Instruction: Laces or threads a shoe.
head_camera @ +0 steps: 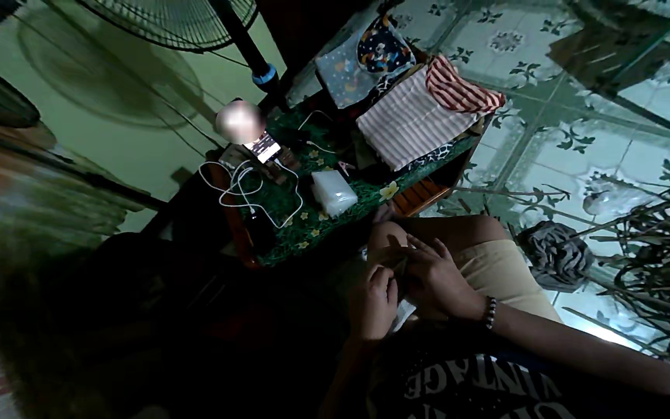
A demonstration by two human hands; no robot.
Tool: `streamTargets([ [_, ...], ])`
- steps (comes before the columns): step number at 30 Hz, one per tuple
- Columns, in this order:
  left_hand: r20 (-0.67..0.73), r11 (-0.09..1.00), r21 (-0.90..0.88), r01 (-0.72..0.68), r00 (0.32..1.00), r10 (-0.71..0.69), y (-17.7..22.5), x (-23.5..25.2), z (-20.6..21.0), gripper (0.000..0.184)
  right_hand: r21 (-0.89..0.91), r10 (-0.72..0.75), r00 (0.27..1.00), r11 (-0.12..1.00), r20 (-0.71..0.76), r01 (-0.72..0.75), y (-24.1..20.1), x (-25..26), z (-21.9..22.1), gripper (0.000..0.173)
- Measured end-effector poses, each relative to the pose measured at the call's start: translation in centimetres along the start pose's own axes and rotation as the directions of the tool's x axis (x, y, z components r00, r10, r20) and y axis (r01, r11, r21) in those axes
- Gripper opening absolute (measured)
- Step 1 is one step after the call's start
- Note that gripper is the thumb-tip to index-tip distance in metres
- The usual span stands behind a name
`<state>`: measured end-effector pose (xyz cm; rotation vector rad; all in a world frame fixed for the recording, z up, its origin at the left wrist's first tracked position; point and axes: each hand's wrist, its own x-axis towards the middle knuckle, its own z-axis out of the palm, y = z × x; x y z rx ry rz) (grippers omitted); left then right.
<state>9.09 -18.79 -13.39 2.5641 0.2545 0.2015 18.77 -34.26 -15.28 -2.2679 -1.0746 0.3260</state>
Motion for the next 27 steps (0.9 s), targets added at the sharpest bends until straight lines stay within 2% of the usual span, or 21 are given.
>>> streamTargets([
  [4, -0.002, 0.997, -0.073, 0.034, 0.999, -0.035, -0.4, 0.0, 0.1, 0.017, 0.191, -0.171, 0.973, 0.961, -0.154, 0.199, 0.7, -0.6, -0.1, 0.021],
  [7, -0.012, 0.994, -0.096, 0.059, 0.998, -0.061, -0.6, -0.1, 0.2, 0.017, 0.362, -0.218, 0.965, 0.896, -0.146, 0.257, 0.8, -1.0, -0.8, 0.022],
  [10, -0.004, 0.992, -0.103, 0.072, 0.997, -0.073, -0.8, 0.0, 0.2, 0.018, 0.451, -0.276, 0.953, 0.840, -0.121, 0.301, 1.0, -1.3, -1.0, 0.016],
  [13, 0.003, 0.993, -0.081, 0.081, 0.997, -0.081, -0.6, -0.1, 0.3, 0.020, 0.492, -0.280, 0.957, 0.825, -0.072, 0.278, 1.1, -1.4, -1.3, 0.010],
  [16, 0.013, 0.994, -0.058, 0.092, 0.996, -0.091, -0.4, 0.0, 0.3, 0.023, 0.438, -0.278, 0.959, 0.857, -0.053, 0.272, 0.8, -1.5, -1.4, 0.009],
  [18, 0.023, 0.994, -0.060, 0.097, 0.995, -0.096, -0.3, 0.0, 0.3, 0.024, 0.393, -0.265, 0.963, 0.881, -0.055, 0.264, 0.5, -1.6, -1.3, 0.014],
  [20, 0.028, 0.993, -0.061, 0.100, 0.995, -0.098, -0.2, 0.0, 0.3, 0.024, 0.430, -0.213, 0.977, 0.881, -0.017, 0.199, 0.1, -1.7, -1.8, 0.023],
  [23, 0.025, 0.991, -0.060, 0.116, 0.993, -0.115, 0.0, -0.1, 0.3, 0.024, 0.617, -0.120, 0.991, 0.784, 0.052, 0.062, -0.2, -1.8, -2.6, 0.026],
  [25, 0.045, 0.988, -0.058, 0.142, 0.989, -0.140, 0.2, 0.0, 0.1, 0.023, 0.766, -0.137, 0.988, 0.642, 0.066, 0.038, -0.2, -1.8, -3.1, 0.025],
  [27, 0.077, 0.985, -0.051, 0.164, 0.984, -0.160, 0.3, 0.1, -0.1, 0.027, 0.839, -0.200, 0.978, 0.542, 0.066, 0.054, -0.3, -1.9, -3.7, 0.027],
])
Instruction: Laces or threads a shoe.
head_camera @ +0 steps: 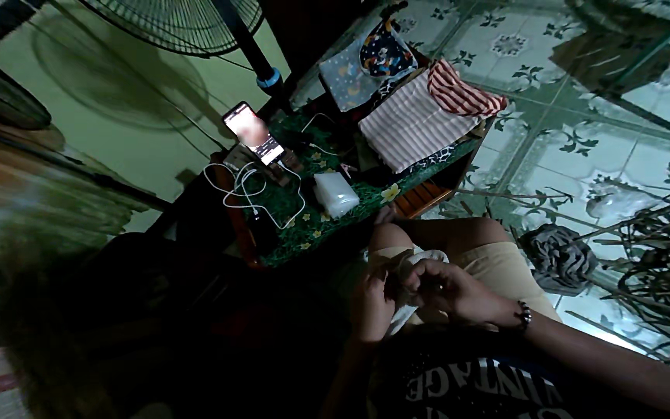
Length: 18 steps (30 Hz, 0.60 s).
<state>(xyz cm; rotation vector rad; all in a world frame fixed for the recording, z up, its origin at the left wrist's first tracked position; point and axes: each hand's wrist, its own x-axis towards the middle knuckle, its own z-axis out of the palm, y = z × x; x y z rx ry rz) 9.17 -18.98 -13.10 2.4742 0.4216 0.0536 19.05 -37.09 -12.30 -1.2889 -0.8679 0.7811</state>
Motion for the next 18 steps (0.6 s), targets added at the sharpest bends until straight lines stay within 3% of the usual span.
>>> streamTargets([
  [3, -0.028, 0.996, -0.078, -0.047, 0.999, 0.044, -0.8, -0.2, 0.2, 0.035, 0.015, -0.085, 0.995, 0.996, 0.053, 0.084, -1.1, -0.7, 0.0, 0.026],
  [6, -0.090, 0.977, -0.192, -0.094, 0.993, 0.078, -1.8, -0.2, 0.9, 0.025, -0.013, -0.179, 0.982, 0.983, 0.067, 0.181, -2.3, -1.8, 0.2, 0.024],
  [10, -0.045, 0.986, -0.124, -0.111, 0.993, 0.106, -1.4, 0.2, 0.4, 0.021, 0.061, -0.260, 0.963, 0.965, 0.072, 0.256, -4.0, -3.1, -0.2, 0.023],
  [15, -0.078, 0.986, -0.062, -0.155, 0.986, 0.150, -1.4, -0.1, 0.6, 0.023, 0.186, -0.198, 0.976, 0.966, 0.087, 0.180, -6.4, -4.4, -1.7, 0.036],
  [18, -0.100, 0.983, -0.058, -0.172, 0.981, 0.166, -1.8, 0.0, 0.8, 0.021, 0.221, -0.193, 0.969, 0.963, 0.155, 0.156, -8.3, -5.0, -3.2, 0.029],
])
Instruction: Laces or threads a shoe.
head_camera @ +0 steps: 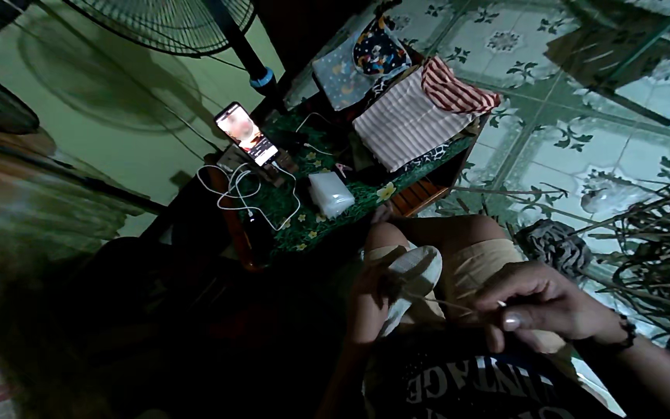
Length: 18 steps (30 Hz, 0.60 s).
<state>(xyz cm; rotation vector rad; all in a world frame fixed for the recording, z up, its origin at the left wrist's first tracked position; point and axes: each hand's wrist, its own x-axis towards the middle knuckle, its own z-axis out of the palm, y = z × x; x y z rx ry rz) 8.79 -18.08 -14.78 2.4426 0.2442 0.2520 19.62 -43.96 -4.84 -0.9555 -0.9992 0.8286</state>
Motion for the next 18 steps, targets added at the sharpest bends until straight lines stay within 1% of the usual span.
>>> streamTargets([
  [2, 0.004, 1.000, -0.002, -0.016, 1.000, 0.016, 0.2, 0.1, -0.3, 0.022, 0.011, 0.013, 0.993, 1.000, 0.120, -0.015, -0.9, -0.4, -1.6, 0.024],
  [4, 0.022, 0.998, -0.054, -0.020, 1.000, 0.021, 0.1, -0.1, -0.8, 0.026, 0.006, 0.064, 0.959, 0.998, 0.278, -0.068, -1.2, -0.9, -3.3, 0.027],
  [5, 0.022, 0.998, -0.062, -0.012, 1.000, 0.014, 0.0, -0.2, -0.9, 0.027, -0.034, 0.099, 0.943, 0.995, 0.317, -0.093, -1.0, -1.3, -4.1, 0.029],
  [6, 0.039, 0.998, -0.059, 0.034, 0.999, -0.031, 0.1, -0.2, -1.1, 0.027, -0.099, 0.151, 0.936, 0.987, 0.317, -0.125, -0.7, -1.8, -4.9, 0.029],
  [7, 0.034, 0.998, -0.041, 0.049, 0.998, -0.048, 0.2, -0.2, -1.1, 0.022, -0.193, 0.224, 0.937, 0.965, 0.268, -0.176, -0.3, -2.4, -5.5, 0.029],
  [8, 0.020, 0.999, -0.031, 0.031, 0.999, -0.031, 0.0, -0.2, -1.0, 0.019, -0.294, 0.311, 0.933, 0.922, 0.179, -0.251, 0.1, -3.1, -6.2, 0.027],
  [9, 0.006, 0.999, -0.036, 0.009, 1.000, -0.008, -0.1, -0.2, -1.0, 0.019, -0.386, 0.394, 0.916, 0.858, 0.070, -0.340, 0.7, -3.7, -6.8, 0.026],
  [10, 0.001, 0.999, -0.045, -0.007, 1.000, 0.007, -0.2, -0.3, -1.0, 0.019, -0.471, 0.464, 0.884, 0.770, -0.048, -0.430, 1.3, -4.2, -7.2, 0.027],
  [11, 0.007, 0.999, -0.047, -0.018, 1.000, 0.018, -0.2, -0.4, -1.1, 0.019, -0.539, 0.501, 0.851, 0.678, -0.157, -0.499, 2.0, -4.5, -7.8, 0.029],
  [12, 0.021, 0.999, -0.044, -0.025, 0.999, 0.026, -0.2, -0.5, -1.2, 0.020, -0.573, 0.504, 0.827, 0.611, -0.250, -0.546, 2.8, -4.6, -8.2, 0.031],
  [13, 0.034, 0.998, -0.042, -0.036, 0.999, 0.038, -0.2, -0.5, -1.2, 0.022, -0.582, 0.487, 0.811, 0.573, -0.324, -0.577, 3.4, -4.5, -8.4, 0.032],
  [14, 0.045, 0.998, -0.036, -0.048, 0.998, 0.050, -0.2, -0.5, -1.3, 0.026, -0.581, 0.448, 0.807, 0.561, -0.385, -0.589, 4.0, -4.2, -8.4, 0.031],
  [15, 0.065, 0.998, -0.032, -0.052, 0.996, 0.054, 0.0, -0.5, -1.4, 0.030, -0.567, 0.402, 0.809, 0.578, -0.429, -0.587, 4.3, -3.6, -8.2, 0.029],
  [18, 0.120, 0.999, -0.008, -0.033, 0.992, 0.034, 0.3, -0.5, -2.0, 0.035, -0.508, 0.329, 0.810, 0.648, -0.486, -0.568, 5.9, -1.7, -7.5, 0.035],
])
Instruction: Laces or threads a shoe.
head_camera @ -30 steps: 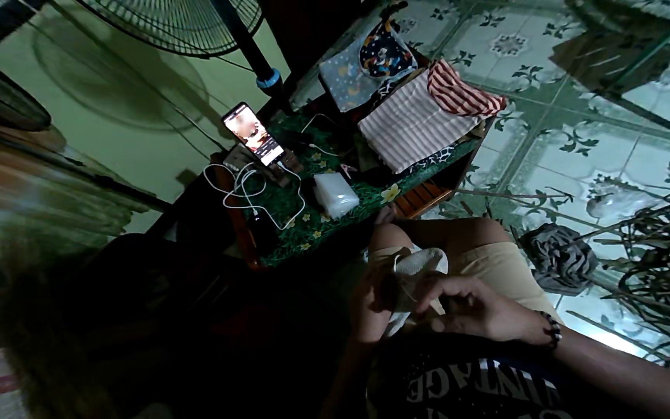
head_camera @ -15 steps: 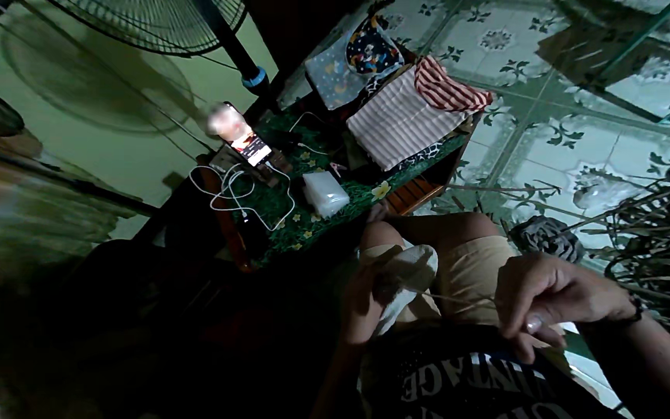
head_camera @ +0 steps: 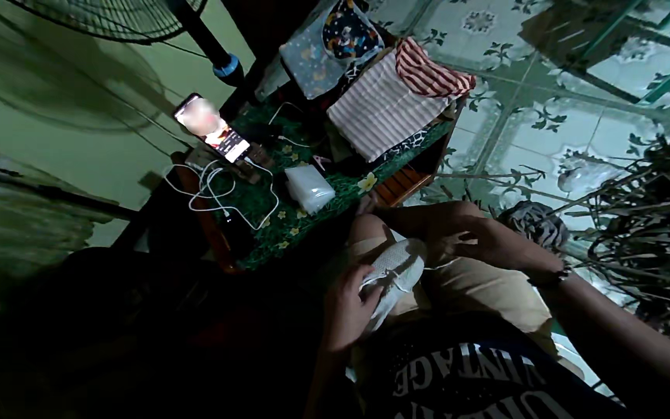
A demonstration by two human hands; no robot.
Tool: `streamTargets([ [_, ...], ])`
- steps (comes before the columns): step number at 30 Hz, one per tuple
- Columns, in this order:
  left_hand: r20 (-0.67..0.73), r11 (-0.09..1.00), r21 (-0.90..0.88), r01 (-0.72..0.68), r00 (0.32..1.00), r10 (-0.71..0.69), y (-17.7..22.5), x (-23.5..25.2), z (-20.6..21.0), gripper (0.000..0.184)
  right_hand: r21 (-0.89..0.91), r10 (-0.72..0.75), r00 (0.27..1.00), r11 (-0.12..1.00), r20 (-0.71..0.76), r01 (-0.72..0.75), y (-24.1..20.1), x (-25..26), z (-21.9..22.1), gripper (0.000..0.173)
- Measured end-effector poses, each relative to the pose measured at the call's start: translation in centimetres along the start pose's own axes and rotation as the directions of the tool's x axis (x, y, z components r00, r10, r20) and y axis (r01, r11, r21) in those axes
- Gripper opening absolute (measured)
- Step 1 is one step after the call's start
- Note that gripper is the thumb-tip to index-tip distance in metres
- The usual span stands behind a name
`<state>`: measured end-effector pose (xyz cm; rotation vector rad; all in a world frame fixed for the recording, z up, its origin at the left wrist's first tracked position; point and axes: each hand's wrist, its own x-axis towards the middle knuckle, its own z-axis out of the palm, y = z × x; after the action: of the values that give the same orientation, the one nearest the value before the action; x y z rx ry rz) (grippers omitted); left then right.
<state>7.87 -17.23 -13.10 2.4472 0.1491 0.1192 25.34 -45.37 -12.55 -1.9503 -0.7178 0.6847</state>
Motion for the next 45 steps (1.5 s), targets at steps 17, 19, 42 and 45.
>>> streamTargets([
  [17, 0.088, 0.960, 0.157, -0.234, 0.971, 0.222, 0.7, 4.5, -4.8, 0.020, 0.473, 0.099, 0.846, 0.793, 0.524, -0.385, -2.2, 0.1, 7.0, 0.056],
  [19, 0.108, 0.921, 0.156, -0.356, 0.933, 0.342, 1.4, 5.6, -4.5, 0.017, 0.494, 0.010, 0.849, 0.809, 0.528, -0.317, -2.7, -1.0, 8.1, 0.049],
  [42, 0.207, 0.857, 0.181, -0.482, 0.871, 0.446, 2.5, 6.8, -3.4, 0.015, 0.054, -0.059, 0.998, 0.997, 0.000, 0.059, -2.9, 1.8, 9.9, 0.059],
  [45, 0.292, 0.831, 0.175, -0.528, 0.834, 0.468, 3.6, 7.2, -3.7, 0.015, 0.163, -0.039, 0.999, 0.986, 0.034, 0.033, -2.7, 2.3, 10.4, 0.052],
])
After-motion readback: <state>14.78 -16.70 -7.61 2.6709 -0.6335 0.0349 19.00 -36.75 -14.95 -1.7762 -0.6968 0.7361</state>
